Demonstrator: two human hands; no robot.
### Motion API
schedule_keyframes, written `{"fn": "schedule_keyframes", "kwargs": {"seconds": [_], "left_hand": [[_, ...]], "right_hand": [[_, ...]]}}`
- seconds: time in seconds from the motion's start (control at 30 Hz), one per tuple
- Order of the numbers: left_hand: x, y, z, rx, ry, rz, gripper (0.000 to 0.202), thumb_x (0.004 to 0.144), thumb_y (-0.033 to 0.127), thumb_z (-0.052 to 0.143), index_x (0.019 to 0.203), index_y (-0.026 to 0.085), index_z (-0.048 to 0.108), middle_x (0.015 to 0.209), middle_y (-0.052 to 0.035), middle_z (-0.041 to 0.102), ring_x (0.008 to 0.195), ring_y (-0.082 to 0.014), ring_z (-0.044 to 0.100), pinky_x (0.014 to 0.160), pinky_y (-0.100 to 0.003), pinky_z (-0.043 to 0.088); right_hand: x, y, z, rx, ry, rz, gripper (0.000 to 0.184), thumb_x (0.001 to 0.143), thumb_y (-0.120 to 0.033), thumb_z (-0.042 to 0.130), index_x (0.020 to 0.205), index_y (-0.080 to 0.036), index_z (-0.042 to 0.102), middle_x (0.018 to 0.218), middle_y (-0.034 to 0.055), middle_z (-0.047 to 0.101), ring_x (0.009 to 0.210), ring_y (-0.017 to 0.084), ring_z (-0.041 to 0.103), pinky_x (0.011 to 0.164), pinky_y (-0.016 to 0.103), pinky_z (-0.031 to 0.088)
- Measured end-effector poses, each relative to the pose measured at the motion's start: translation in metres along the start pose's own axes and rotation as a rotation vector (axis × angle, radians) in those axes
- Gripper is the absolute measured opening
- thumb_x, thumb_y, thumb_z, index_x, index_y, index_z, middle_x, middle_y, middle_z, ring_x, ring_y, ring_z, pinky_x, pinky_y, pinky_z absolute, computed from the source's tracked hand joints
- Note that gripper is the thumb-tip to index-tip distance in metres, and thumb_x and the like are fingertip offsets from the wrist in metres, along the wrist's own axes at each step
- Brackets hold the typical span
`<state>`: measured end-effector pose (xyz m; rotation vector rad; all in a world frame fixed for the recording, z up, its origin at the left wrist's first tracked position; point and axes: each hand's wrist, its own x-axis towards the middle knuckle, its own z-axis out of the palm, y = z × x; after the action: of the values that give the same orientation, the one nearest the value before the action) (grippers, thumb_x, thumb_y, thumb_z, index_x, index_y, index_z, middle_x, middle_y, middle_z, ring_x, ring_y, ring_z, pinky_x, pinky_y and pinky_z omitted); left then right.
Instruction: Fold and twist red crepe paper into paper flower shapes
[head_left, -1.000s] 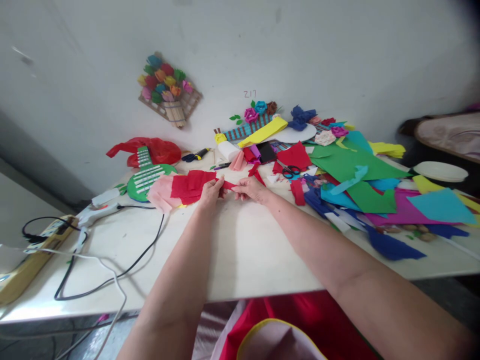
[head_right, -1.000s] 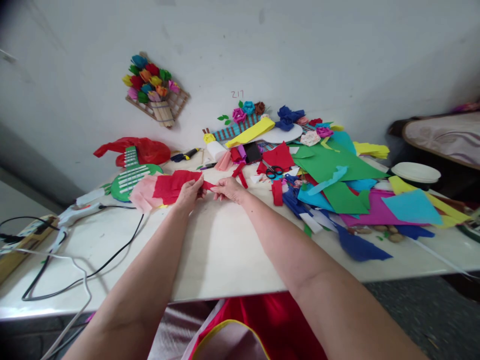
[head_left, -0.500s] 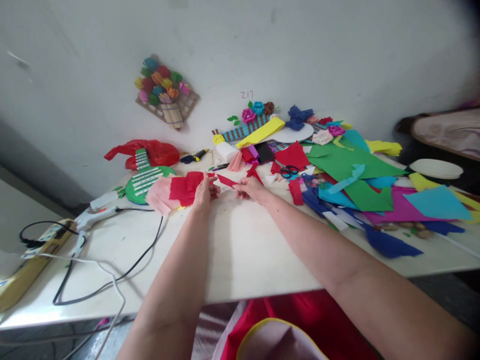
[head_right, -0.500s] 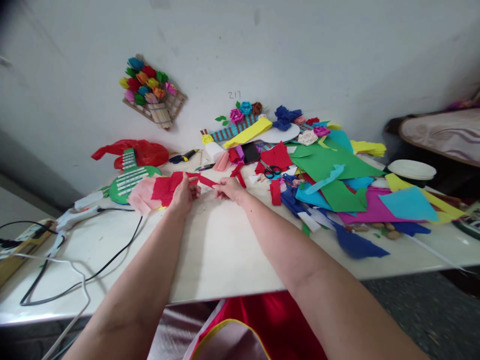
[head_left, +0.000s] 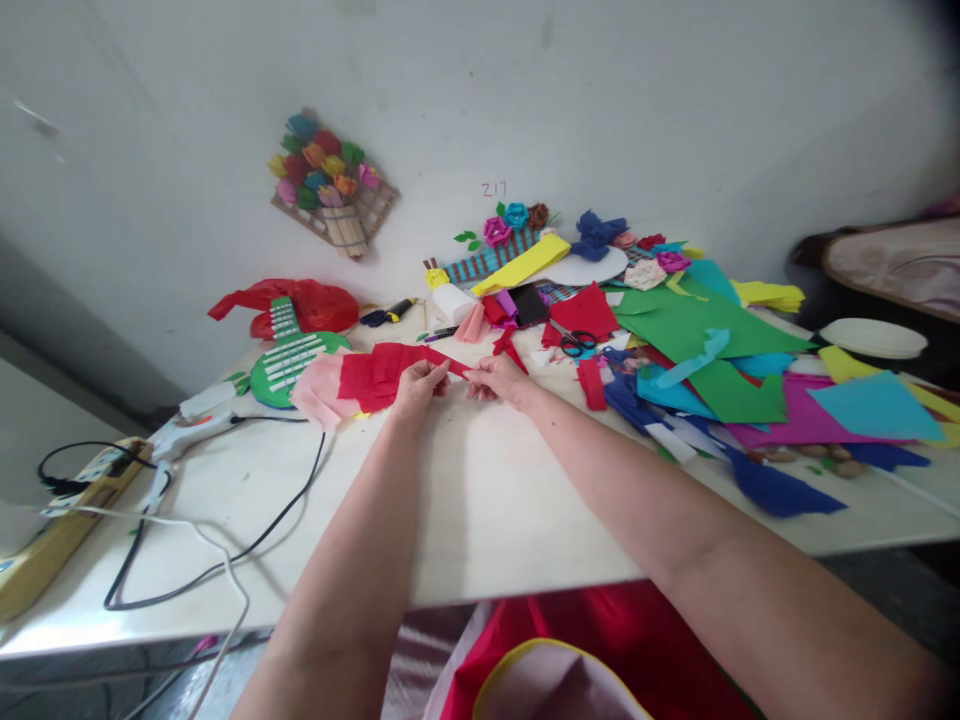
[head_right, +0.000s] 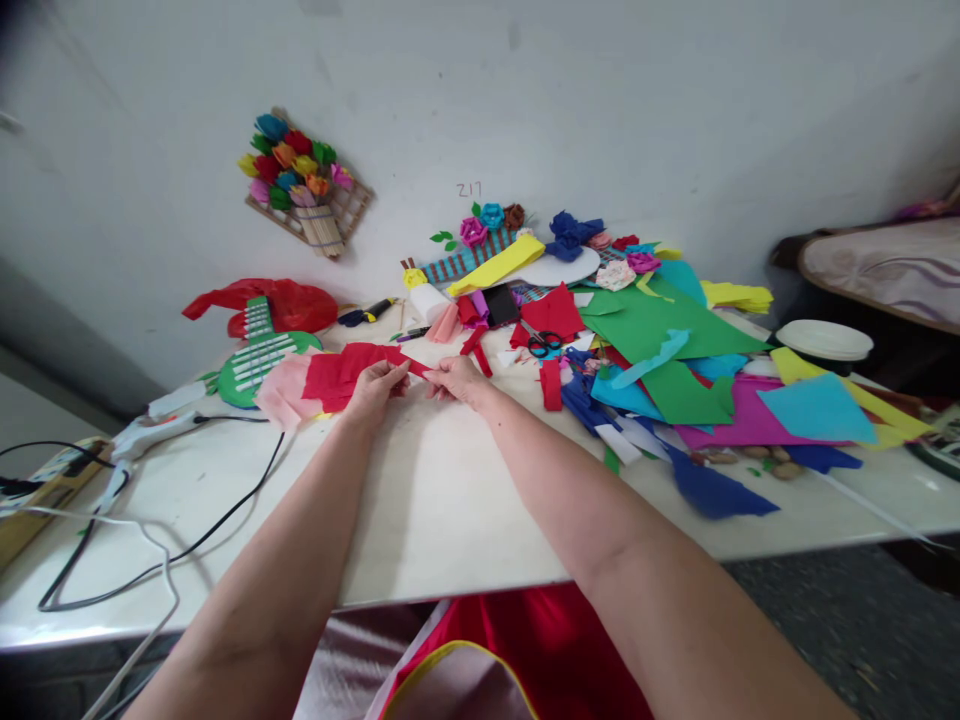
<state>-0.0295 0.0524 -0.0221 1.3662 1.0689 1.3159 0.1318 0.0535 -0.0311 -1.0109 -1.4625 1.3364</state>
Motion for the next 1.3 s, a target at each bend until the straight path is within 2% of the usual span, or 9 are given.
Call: {"fn": "schedule_keyframes", "kwargs": {"seconds": [0.23, 0.6, 0.77, 0.93, 1.17, 1.3], "left_hand": [[-0.001, -0.001, 0.003, 0.070, -0.049, -0.006, 0.035, 0.058, 0.043, 0.072, 0.053, 0.012, 0.056, 0.047, -0.0003, 0.053, 0.041, -0.0069, 0.044, 0.042, -0.021, 0.033], [0.001, 0.000, 0.001, -0.007, 0.040, -0.010, 0.036, 0.058, 0.041, 0.072, 0.053, 0.014, 0.050, 0.048, -0.0004, 0.054, 0.041, -0.0067, 0.044, 0.043, -0.021, 0.034], [-0.002, 0.002, 0.004, 0.021, 0.002, -0.008, 0.034, 0.058, 0.039, 0.073, 0.053, 0.014, 0.051, 0.047, 0.0009, 0.052, 0.040, -0.0062, 0.043, 0.042, -0.022, 0.031], [-0.001, 0.000, 0.005, 0.031, -0.067, 0.016, 0.033, 0.060, 0.040, 0.072, 0.055, 0.013, 0.053, 0.047, 0.0011, 0.052, 0.040, -0.0063, 0.043, 0.042, -0.022, 0.031], [0.003, 0.000, -0.003, -0.130, 0.082, 0.057, 0.034, 0.064, 0.040, 0.068, 0.054, 0.015, 0.047, 0.047, 0.0026, 0.050, 0.039, -0.0051, 0.042, 0.041, -0.020, 0.031], [0.002, 0.001, -0.004, -0.170, 0.098, 0.051, 0.032, 0.064, 0.038, 0.068, 0.056, 0.015, 0.046, 0.046, 0.0028, 0.050, 0.039, -0.0053, 0.042, 0.041, -0.019, 0.032]], "right_hand": [[-0.004, -0.004, 0.003, -0.031, -0.008, -0.019, 0.022, 0.076, -0.021, 0.060, 0.058, -0.014, 0.050, 0.048, -0.0011, 0.061, 0.033, 0.004, 0.045, 0.035, 0.014, 0.033], [-0.003, -0.006, 0.006, -0.010, -0.004, 0.005, 0.020, 0.078, -0.027, 0.059, 0.065, -0.013, 0.054, 0.054, 0.0019, 0.065, 0.037, 0.007, 0.052, 0.034, 0.015, 0.034], [-0.004, -0.006, 0.005, -0.034, -0.026, -0.024, 0.017, 0.078, -0.026, 0.060, 0.068, -0.012, 0.058, 0.061, 0.0037, 0.067, 0.043, 0.007, 0.056, 0.036, 0.014, 0.036], [-0.005, -0.008, 0.006, -0.053, -0.005, -0.017, 0.016, 0.078, -0.018, 0.057, 0.064, -0.012, 0.058, 0.054, 0.0010, 0.063, 0.039, 0.005, 0.051, 0.037, 0.014, 0.035], [-0.006, -0.009, 0.009, -0.084, 0.004, -0.037, 0.017, 0.077, -0.022, 0.058, 0.064, -0.011, 0.060, 0.057, 0.0032, 0.065, 0.040, 0.006, 0.052, 0.038, 0.015, 0.037], [-0.002, -0.006, 0.009, -0.102, 0.086, -0.077, 0.011, 0.075, -0.020, 0.060, 0.069, -0.012, 0.062, 0.051, -0.0013, 0.059, 0.039, 0.005, 0.047, 0.036, 0.015, 0.034]]}}
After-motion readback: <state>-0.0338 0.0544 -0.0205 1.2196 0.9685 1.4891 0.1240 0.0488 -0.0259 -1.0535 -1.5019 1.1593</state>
